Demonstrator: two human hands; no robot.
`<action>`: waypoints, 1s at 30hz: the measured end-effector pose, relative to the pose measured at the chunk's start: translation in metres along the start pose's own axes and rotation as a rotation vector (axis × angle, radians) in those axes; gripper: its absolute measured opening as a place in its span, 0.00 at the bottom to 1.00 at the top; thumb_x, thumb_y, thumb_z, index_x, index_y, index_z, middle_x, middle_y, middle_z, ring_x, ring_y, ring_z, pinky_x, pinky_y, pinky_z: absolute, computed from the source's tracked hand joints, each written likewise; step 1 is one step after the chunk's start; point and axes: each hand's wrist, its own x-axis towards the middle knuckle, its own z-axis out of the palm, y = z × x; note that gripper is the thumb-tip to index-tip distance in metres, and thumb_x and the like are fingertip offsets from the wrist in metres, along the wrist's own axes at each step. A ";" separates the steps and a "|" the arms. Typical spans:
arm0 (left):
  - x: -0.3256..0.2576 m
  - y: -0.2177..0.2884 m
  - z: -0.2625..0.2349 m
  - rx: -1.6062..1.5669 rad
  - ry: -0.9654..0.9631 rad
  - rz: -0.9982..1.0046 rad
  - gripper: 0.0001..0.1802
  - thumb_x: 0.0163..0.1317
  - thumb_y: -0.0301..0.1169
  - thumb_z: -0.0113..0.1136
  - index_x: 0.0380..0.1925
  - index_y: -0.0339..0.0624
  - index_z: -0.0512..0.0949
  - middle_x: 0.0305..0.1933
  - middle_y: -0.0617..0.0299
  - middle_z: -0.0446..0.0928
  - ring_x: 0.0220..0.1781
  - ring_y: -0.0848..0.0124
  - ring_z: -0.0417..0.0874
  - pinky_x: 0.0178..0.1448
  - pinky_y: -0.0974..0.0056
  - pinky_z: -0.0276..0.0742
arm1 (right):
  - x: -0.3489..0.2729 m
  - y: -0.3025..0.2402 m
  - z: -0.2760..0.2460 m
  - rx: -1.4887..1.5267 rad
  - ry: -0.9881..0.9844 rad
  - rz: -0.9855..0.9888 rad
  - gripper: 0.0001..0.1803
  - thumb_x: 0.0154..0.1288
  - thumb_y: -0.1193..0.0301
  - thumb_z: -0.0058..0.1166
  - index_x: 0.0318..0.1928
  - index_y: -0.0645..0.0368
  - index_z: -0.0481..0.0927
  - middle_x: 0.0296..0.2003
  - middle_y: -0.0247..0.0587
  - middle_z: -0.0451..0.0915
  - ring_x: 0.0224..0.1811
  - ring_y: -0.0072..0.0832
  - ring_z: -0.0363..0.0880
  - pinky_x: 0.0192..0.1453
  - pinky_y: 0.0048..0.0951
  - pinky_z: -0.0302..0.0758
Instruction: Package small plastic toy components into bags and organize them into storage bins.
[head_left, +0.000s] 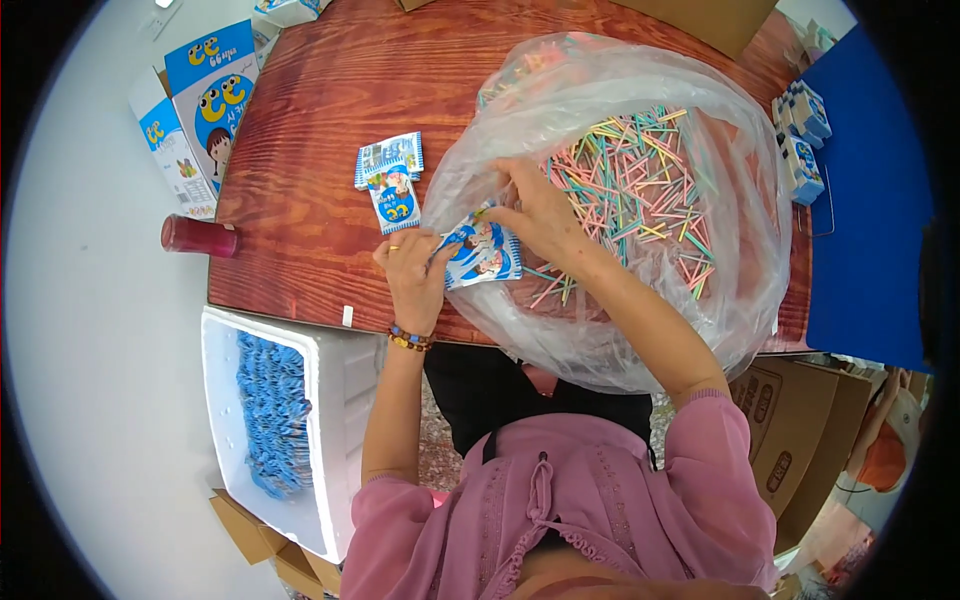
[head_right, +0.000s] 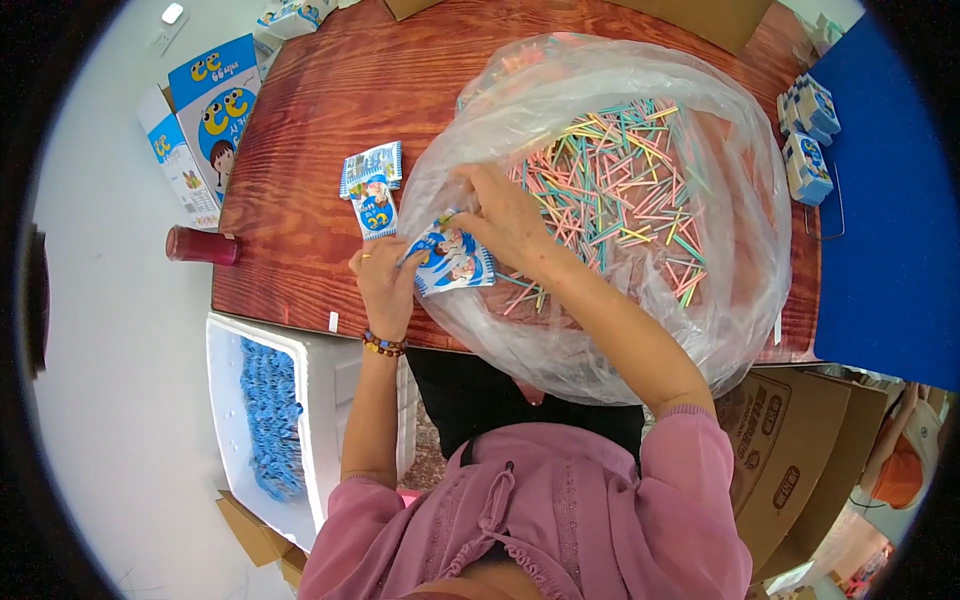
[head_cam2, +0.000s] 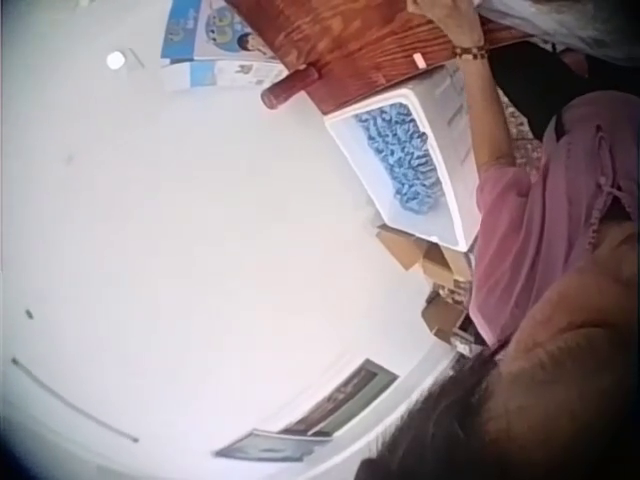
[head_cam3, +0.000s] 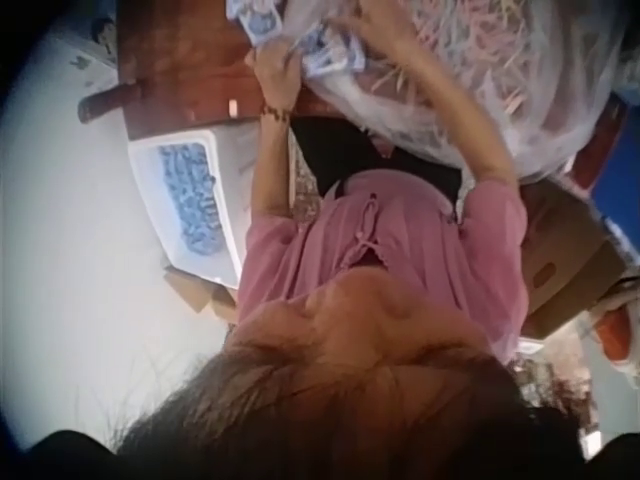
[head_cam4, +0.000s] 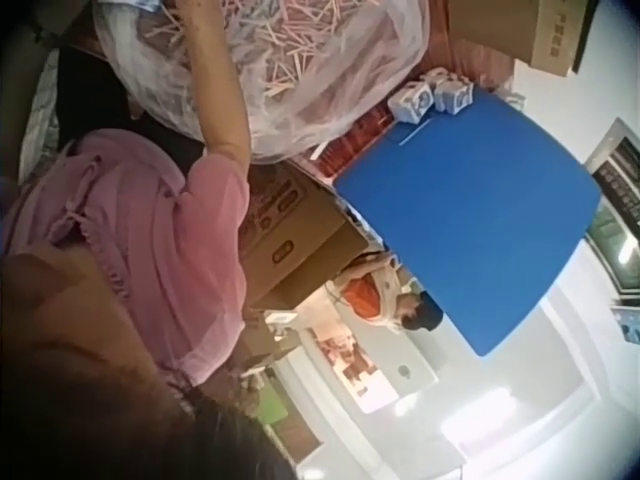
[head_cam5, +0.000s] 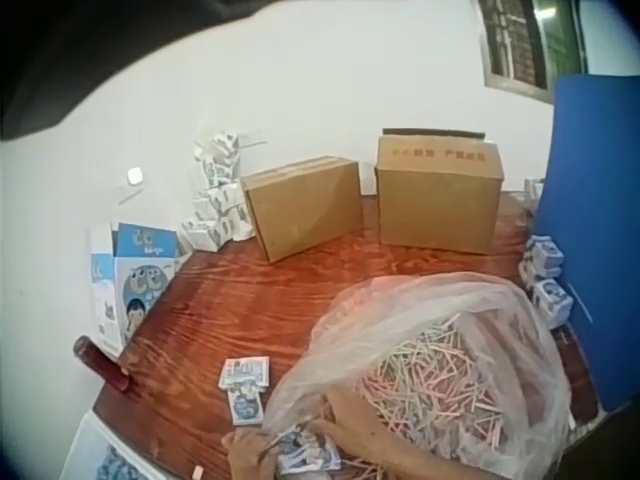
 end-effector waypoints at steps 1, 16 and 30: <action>0.002 -0.001 -0.005 0.030 -0.020 0.045 0.10 0.49 0.31 0.70 0.31 0.43 0.79 0.37 0.62 0.78 0.46 0.64 0.75 0.52 0.60 0.59 | 0.002 0.000 -0.001 0.019 0.083 -0.060 0.17 0.56 0.65 0.63 0.45 0.56 0.78 0.32 0.41 0.79 0.34 0.34 0.79 0.39 0.33 0.74; 0.009 0.052 -0.005 -1.165 0.098 -0.650 0.07 0.62 0.21 0.61 0.40 0.33 0.80 0.42 0.61 0.81 0.41 0.79 0.80 0.47 0.73 0.77 | -0.028 -0.026 -0.033 0.655 -0.086 0.265 0.05 0.65 0.72 0.59 0.32 0.60 0.82 0.24 0.25 0.77 0.28 0.09 0.71 0.31 0.15 0.67; -0.021 0.098 0.036 -1.310 0.243 -0.767 0.06 0.64 0.23 0.60 0.41 0.35 0.82 0.40 0.65 0.82 0.39 0.79 0.80 0.45 0.71 0.75 | -0.082 0.001 -0.048 0.583 -0.008 0.267 0.08 0.63 0.75 0.59 0.27 0.62 0.78 0.22 0.23 0.72 0.27 0.09 0.66 0.29 0.16 0.63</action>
